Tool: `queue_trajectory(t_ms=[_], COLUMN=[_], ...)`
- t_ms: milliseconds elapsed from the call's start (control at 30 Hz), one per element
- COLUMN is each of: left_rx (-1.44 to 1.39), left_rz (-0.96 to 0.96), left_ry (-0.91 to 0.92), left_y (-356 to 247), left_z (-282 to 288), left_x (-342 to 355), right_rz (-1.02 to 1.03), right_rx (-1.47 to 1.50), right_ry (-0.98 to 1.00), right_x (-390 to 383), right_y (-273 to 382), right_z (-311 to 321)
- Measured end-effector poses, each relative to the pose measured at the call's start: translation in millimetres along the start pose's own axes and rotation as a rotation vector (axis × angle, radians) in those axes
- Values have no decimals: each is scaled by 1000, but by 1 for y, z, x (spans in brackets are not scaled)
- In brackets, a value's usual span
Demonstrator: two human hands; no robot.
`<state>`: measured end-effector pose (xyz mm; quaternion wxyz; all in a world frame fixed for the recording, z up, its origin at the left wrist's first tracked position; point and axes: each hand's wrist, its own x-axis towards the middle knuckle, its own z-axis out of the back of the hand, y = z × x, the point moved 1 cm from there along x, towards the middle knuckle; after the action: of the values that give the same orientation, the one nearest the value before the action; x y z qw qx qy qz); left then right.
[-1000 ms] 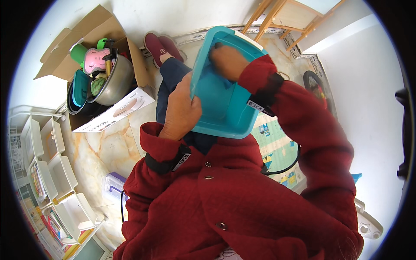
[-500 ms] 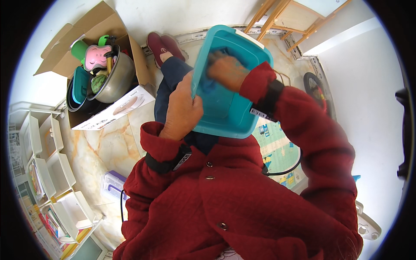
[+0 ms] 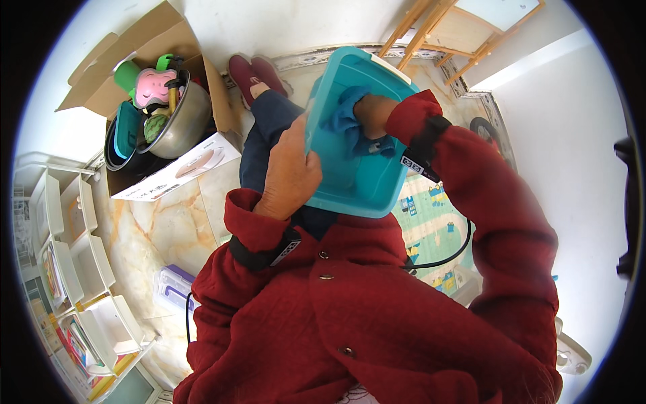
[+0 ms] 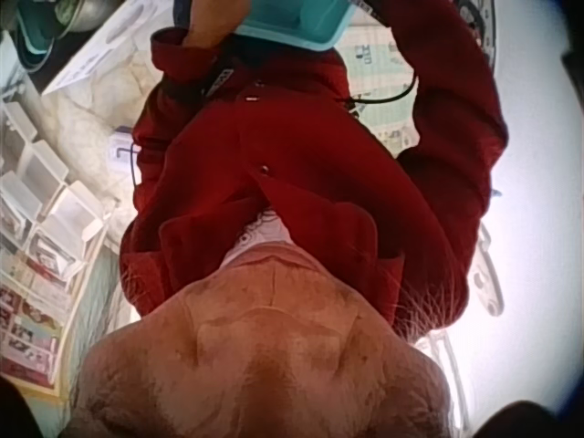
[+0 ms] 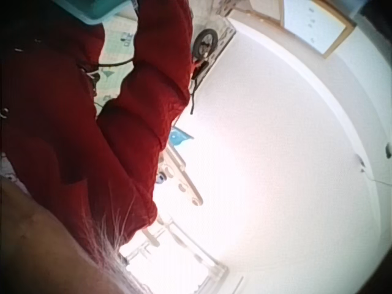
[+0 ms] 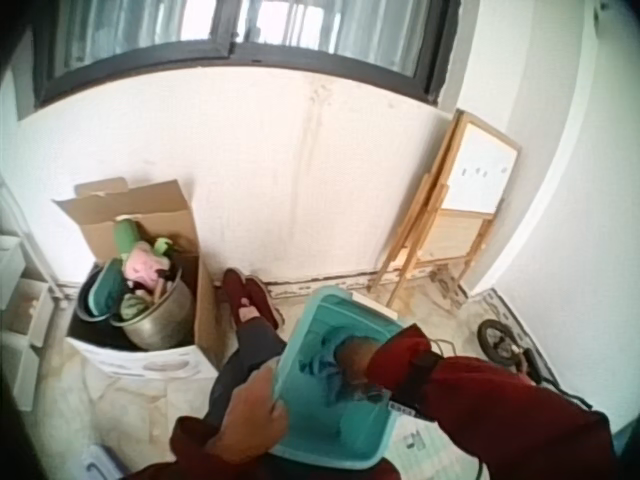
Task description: The person wipes the inside and outside of a light blue plastic container with a blue cloth, then places it aside. They then pick up a brass-colored cylindrical tool and wipe it with the same cloth.
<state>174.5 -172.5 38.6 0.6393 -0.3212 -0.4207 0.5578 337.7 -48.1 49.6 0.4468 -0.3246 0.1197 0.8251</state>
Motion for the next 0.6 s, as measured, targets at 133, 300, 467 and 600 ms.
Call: queue_trajectory(t_ms=[133, 300, 467, 600], left_rx=[17, -9, -25, 17], left_rz=[34, 62, 75, 47], left_ry=[-18, -42, -50, -47], left_y=[1, 3, 5, 9], left_z=[1, 4, 3, 6], left_x=[0, -2, -2, -3], right_rz=[112, 95, 39, 216], right_rx=[43, 199, 326, 292], right_ry=[23, -135, -515, -632], right_x=[-10, -9, 15, 38], right_y=[10, -4, -3, 31], right_z=[-3, 8, 16, 5])
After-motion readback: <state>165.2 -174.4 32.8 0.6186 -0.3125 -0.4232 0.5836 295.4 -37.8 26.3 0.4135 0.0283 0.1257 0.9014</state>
